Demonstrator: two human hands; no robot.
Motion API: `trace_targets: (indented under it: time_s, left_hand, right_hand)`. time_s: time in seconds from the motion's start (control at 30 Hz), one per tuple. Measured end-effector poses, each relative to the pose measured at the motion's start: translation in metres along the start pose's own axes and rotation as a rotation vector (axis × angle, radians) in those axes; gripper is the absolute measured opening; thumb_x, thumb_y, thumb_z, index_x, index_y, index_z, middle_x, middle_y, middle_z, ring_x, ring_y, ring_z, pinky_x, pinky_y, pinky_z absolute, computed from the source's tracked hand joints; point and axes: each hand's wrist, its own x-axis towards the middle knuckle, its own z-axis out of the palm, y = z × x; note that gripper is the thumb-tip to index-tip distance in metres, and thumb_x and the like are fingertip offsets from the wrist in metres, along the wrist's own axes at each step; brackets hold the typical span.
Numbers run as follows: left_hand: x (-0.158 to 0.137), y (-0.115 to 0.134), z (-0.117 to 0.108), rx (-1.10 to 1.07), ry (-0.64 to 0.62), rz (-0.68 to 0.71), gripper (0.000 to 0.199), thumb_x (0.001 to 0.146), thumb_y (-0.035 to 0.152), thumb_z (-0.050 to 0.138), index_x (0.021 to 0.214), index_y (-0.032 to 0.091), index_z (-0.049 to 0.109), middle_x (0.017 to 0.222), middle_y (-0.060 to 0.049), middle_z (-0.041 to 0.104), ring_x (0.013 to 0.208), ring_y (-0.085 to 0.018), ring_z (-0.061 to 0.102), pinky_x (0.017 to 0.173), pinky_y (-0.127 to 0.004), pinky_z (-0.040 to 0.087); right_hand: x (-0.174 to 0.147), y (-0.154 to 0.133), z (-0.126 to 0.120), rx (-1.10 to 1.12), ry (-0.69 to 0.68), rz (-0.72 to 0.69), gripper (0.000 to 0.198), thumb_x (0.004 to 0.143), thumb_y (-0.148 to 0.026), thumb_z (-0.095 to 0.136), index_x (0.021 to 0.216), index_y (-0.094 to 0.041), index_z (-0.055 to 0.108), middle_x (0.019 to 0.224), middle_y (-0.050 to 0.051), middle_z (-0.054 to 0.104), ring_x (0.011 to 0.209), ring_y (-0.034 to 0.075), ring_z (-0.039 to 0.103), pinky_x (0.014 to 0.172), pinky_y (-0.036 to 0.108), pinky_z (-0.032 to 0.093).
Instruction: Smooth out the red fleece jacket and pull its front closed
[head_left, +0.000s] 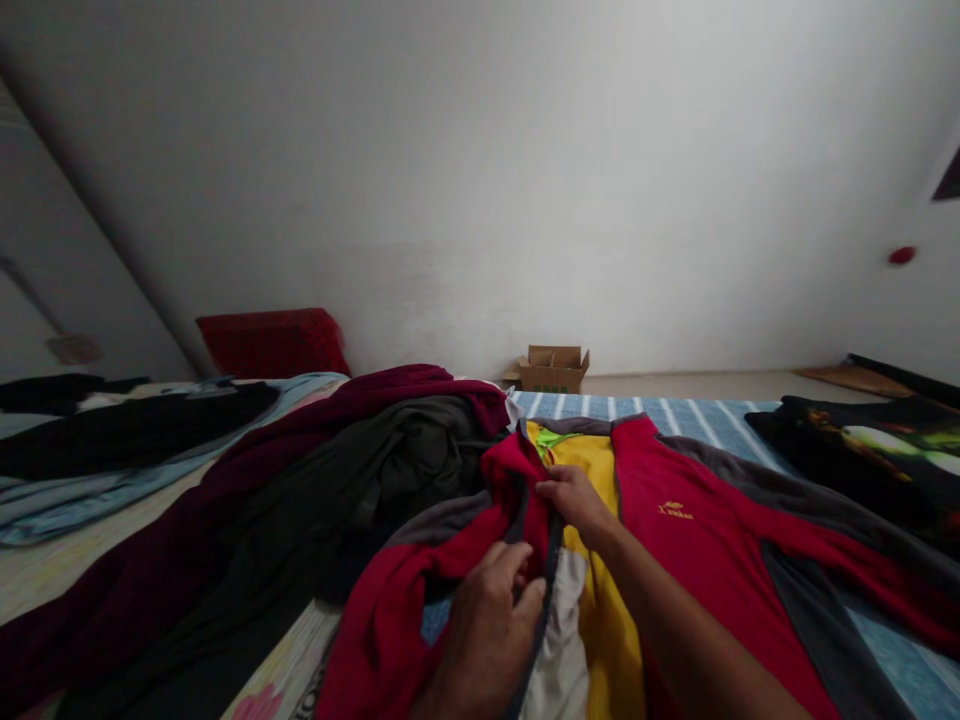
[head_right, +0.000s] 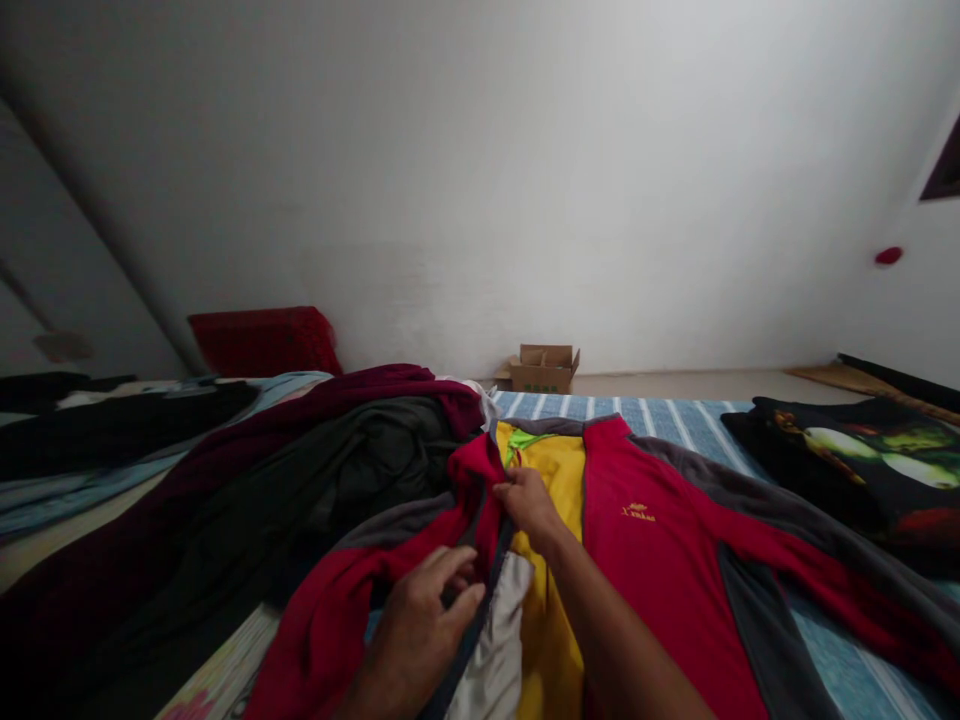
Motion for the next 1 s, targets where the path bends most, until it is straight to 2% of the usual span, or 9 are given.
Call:
trace_targets:
  time_s: [0.1,0.27,0.43,0.6,0.67,0.73,0.8,0.87,1.0]
  left_hand:
    - [0.02,-0.017,-0.013,0.289,0.075,0.004,0.046,0.077,0.018,0.051,0.123,0.015,0.05,0.131,-0.011,0.049,0.122,-0.022,0.042,0.101,-0.03,0.033]
    - [0.055,-0.037,-0.015,0.607,-0.075,-0.139,0.072,0.073,0.022,0.057,0.138,0.016,0.028,0.149,-0.016,0.021,0.136,-0.031,0.018,0.097,-0.044,0.036]
    - [0.079,-0.054,-0.022,0.586,-0.158,-0.132,0.067,0.076,0.041,0.051,0.133,0.009,0.037,0.125,-0.019,0.054,0.116,-0.032,0.049,0.09,-0.042,0.041]
    - [0.094,-0.047,-0.041,0.665,-0.193,-0.148,0.026,0.073,0.028,0.052,0.092,0.016,0.065,0.103,-0.014,0.067,0.098,-0.028,0.061,0.076,-0.033,0.046]
    - [0.101,-0.033,-0.056,0.711,-0.122,-0.157,0.022,0.074,0.022,0.048,0.088,0.016,0.065,0.096,-0.013,0.068,0.094,-0.028,0.061,0.073,-0.033,0.046]
    - [0.109,-0.021,-0.075,0.762,0.063,-0.14,0.027,0.078,0.018,0.042,0.094,0.015,0.063,0.097,-0.014,0.066,0.096,-0.029,0.059,0.074,-0.035,0.045]
    - [0.12,-0.014,-0.095,0.809,0.346,-0.138,0.029,0.08,0.019,0.038,0.099,0.014,0.06,0.1,-0.014,0.063,0.098,-0.029,0.055,0.075,-0.036,0.044]
    - [0.133,-0.014,-0.109,0.821,0.521,-0.182,0.029,0.081,0.017,0.036,0.1,0.012,0.058,0.102,-0.015,0.06,0.099,-0.029,0.052,0.074,-0.036,0.044]
    - [0.146,-0.018,-0.104,0.81,0.513,-0.248,0.029,0.08,0.013,0.035,0.102,0.012,0.055,0.107,-0.015,0.056,0.103,-0.03,0.047,0.074,-0.039,0.044]
  right_hand:
    - [-0.008,0.012,-0.039,0.254,0.056,0.043,0.027,0.074,-0.043,0.054,0.083,-0.017,0.057,0.062,-0.002,0.059,0.048,0.011,0.05,0.046,0.022,0.036]
    - [-0.024,0.039,-0.072,0.533,0.184,0.144,0.021,0.063,-0.035,0.062,0.076,-0.02,0.053,0.061,-0.001,0.062,0.051,0.015,0.055,0.049,0.026,0.041]
    - [-0.03,0.056,-0.079,0.69,0.182,0.18,0.015,0.063,-0.028,0.063,0.072,-0.021,0.053,0.062,-0.001,0.065,0.055,0.016,0.059,0.055,0.027,0.046]
    - [-0.035,0.057,-0.09,0.745,0.047,0.155,0.015,0.063,-0.024,0.062,0.076,-0.018,0.059,0.079,0.004,0.07,0.072,0.019,0.065,0.069,0.03,0.049]
    - [-0.038,0.057,-0.095,0.743,-0.011,0.139,0.02,0.061,-0.023,0.062,0.08,-0.016,0.061,0.089,0.007,0.071,0.081,0.021,0.065,0.073,0.03,0.05]
    - [-0.042,0.058,-0.101,0.668,-0.085,0.122,0.023,0.061,-0.022,0.06,0.083,-0.016,0.061,0.095,0.007,0.07,0.084,0.02,0.065,0.07,0.028,0.05]
    - [-0.044,0.06,-0.104,0.536,-0.17,0.134,0.02,0.062,-0.024,0.058,0.08,-0.017,0.06,0.084,0.005,0.071,0.068,0.017,0.066,0.057,0.025,0.05]
    - [-0.046,0.062,-0.105,0.404,-0.255,0.179,0.016,0.062,-0.026,0.057,0.074,-0.016,0.058,0.063,0.003,0.068,0.048,0.016,0.062,0.042,0.023,0.046]
    - [-0.049,0.058,-0.101,0.232,-0.383,0.278,0.018,0.059,-0.027,0.057,0.07,-0.014,0.058,0.05,0.004,0.062,0.041,0.019,0.061,0.032,0.02,0.04]
